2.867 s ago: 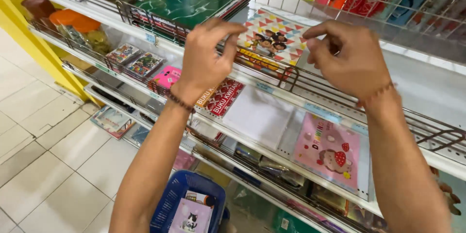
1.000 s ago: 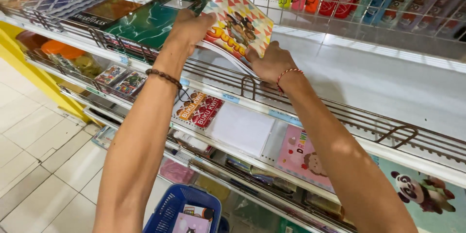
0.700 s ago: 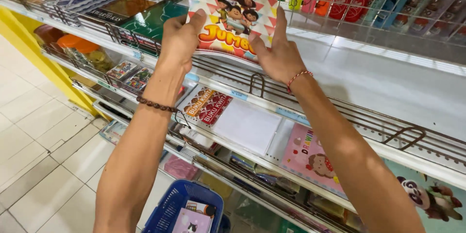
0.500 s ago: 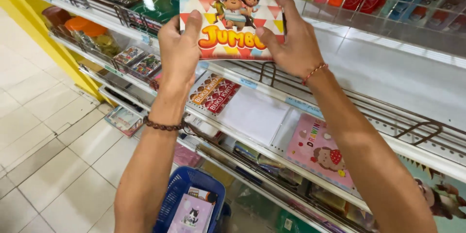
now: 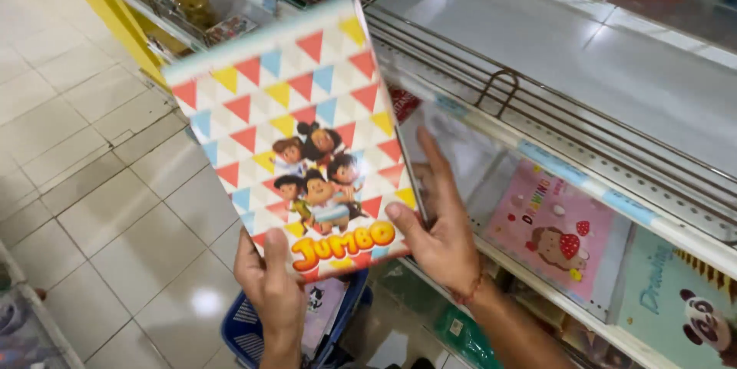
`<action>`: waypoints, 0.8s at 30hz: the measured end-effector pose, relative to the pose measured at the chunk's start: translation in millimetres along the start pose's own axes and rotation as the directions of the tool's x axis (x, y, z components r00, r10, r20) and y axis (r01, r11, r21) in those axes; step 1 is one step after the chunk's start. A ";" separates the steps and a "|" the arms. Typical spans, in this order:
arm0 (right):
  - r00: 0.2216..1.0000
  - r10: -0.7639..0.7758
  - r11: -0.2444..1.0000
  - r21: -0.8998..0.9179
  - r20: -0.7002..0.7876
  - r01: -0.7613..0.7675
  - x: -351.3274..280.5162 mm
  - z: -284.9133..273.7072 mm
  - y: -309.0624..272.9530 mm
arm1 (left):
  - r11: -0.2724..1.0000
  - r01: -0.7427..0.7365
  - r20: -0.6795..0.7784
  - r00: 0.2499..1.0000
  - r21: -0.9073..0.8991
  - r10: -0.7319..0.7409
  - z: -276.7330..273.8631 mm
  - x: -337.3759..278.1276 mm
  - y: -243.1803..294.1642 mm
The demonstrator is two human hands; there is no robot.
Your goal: Organizing notebooks by placing them in a basket, wiping the shelf clean with a cloth, and then returning the notebooks to the shelf.
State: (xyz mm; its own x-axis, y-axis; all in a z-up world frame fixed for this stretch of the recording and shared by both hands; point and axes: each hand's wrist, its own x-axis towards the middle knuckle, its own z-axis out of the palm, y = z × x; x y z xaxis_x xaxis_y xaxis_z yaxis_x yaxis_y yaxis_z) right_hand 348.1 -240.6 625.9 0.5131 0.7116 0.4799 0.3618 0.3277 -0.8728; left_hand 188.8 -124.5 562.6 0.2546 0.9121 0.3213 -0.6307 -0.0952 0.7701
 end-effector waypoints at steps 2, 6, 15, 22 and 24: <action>0.980 0.194 0.954 0.226 0.038 -0.197 -22.5 18.8 50.2 | 0.941 0.182 -0.163 0.977 0.284 -0.139 -38.3 -19.0 -13.1; 0.891 0.438 0.835 0.313 0.116 -0.452 -98.3 60.2 174.8 | 0.817 0.379 -0.301 0.916 0.435 -0.265 -132.4 -67.8 -74.2; 0.161 0.962 0.074 0.357 0.220 -0.931 -284.9 124.0 367.1 | 0.411 0.850 -0.593 0.525 0.331 -0.611 -343.6 -194.2 -218.3; -0.040 0.935 -0.177 0.365 0.353 -0.914 -342.4 163.0 430.6 | 0.145 0.761 -0.512 0.551 0.632 -0.659 -423.8 -174.2 -246.4; -0.113 0.949 -0.208 0.317 0.294 -0.925 -352.7 178.8 446.9 | 0.157 0.692 -0.425 0.589 0.705 -0.687 -439.5 -156.2 -252.2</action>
State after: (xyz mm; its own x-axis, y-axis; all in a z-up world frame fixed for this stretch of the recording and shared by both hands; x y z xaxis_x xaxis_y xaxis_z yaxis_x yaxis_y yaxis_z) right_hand 189.7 -234.0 50.6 0.0566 0.4137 -0.9087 -0.7965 -0.5301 -0.2909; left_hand -14.1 -67.8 76.0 0.2715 0.7726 -0.5739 0.5937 0.3350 0.7317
